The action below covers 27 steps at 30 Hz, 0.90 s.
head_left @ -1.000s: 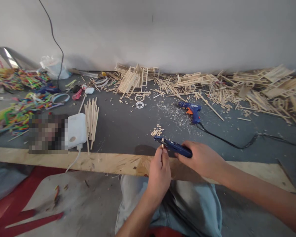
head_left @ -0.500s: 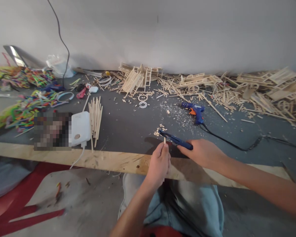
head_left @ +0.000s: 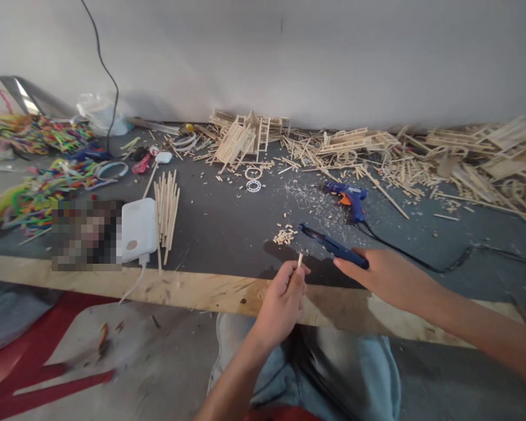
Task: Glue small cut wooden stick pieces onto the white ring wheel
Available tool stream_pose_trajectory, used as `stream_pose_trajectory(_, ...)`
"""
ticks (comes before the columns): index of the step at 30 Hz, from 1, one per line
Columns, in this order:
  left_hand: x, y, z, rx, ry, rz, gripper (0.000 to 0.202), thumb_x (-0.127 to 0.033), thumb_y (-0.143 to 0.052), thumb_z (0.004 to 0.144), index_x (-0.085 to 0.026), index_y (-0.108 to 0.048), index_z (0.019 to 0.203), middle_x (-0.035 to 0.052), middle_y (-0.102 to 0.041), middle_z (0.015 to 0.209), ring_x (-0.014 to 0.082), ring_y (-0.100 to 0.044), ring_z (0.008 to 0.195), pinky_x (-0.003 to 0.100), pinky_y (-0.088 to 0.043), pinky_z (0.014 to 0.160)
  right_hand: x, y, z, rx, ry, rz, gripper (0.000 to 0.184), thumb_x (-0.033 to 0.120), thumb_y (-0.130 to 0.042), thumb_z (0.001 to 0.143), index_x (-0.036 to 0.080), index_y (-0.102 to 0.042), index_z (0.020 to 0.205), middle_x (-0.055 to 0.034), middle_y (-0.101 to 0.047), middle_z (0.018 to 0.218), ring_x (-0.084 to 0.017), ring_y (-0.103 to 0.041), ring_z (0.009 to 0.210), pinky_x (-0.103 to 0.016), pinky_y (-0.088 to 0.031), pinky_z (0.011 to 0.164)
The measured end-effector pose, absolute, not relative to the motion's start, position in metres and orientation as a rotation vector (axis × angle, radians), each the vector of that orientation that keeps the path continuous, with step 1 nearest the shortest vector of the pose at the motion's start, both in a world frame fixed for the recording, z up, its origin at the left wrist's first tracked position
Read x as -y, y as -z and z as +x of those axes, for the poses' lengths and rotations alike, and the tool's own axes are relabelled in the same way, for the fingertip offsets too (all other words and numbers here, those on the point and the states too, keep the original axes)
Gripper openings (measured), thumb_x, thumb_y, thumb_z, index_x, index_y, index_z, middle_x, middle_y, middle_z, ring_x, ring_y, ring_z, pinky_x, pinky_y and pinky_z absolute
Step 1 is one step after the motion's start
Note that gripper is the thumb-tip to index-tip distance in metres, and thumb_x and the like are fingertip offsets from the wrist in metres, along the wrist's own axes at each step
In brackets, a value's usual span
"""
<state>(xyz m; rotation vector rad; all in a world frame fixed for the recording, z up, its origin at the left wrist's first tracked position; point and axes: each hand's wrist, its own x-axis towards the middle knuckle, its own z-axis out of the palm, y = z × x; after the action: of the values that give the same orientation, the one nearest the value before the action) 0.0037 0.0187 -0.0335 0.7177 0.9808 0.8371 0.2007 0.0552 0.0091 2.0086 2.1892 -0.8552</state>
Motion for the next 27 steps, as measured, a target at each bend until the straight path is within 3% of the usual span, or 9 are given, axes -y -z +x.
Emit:
stream_pose_trajectory(10,-0.013,0.031,-0.003,-1.071,-0.890,0.895,0.037,-0.054,-0.049,0.086,-0.019,-0.055,0.090,-0.0046,-0.035,0.061,0.0074,-0.028,0.050,0.018,-0.024,0.043,-0.031,-0.021,0.189,-2.368,0.841,1.969,0.025,0.046,-0.055,0.082,0.025,-0.065,0.090,-0.0047,-0.071,0.084,-0.022,-0.066,0.073,-0.030,-0.044,0.058)
stream_pose_trajectory(16,-0.011,0.031,-0.003,-1.156,-0.950,0.966,0.038,-0.055,-0.052,0.084,-0.018,-0.058,0.079,-0.0015,-0.041,0.060,0.0112,-0.039,0.055,0.020,-0.031,0.046,-0.029,-0.020,0.186,-2.384,0.830,1.979,0.026,0.045,-0.056,0.082,0.024,-0.065,0.094,-0.0059,-0.071,0.088,-0.023,-0.066,0.077,-0.032,-0.046,0.062)
stream_pose_trajectory(27,-0.009,0.029,-0.002,-1.169,-0.951,0.976,0.038,-0.056,-0.052,0.083,-0.018,-0.055,0.075,-0.0014,-0.039,0.060,0.0114,-0.036,0.054,0.021,-0.029,0.045,-0.026,-0.018,0.187,-2.415,0.759,1.975,0.030,0.046,-0.056,0.081,0.022,-0.064,0.098,-0.0071,-0.071,0.091,-0.025,-0.066,0.079,-0.034,-0.047,0.067)
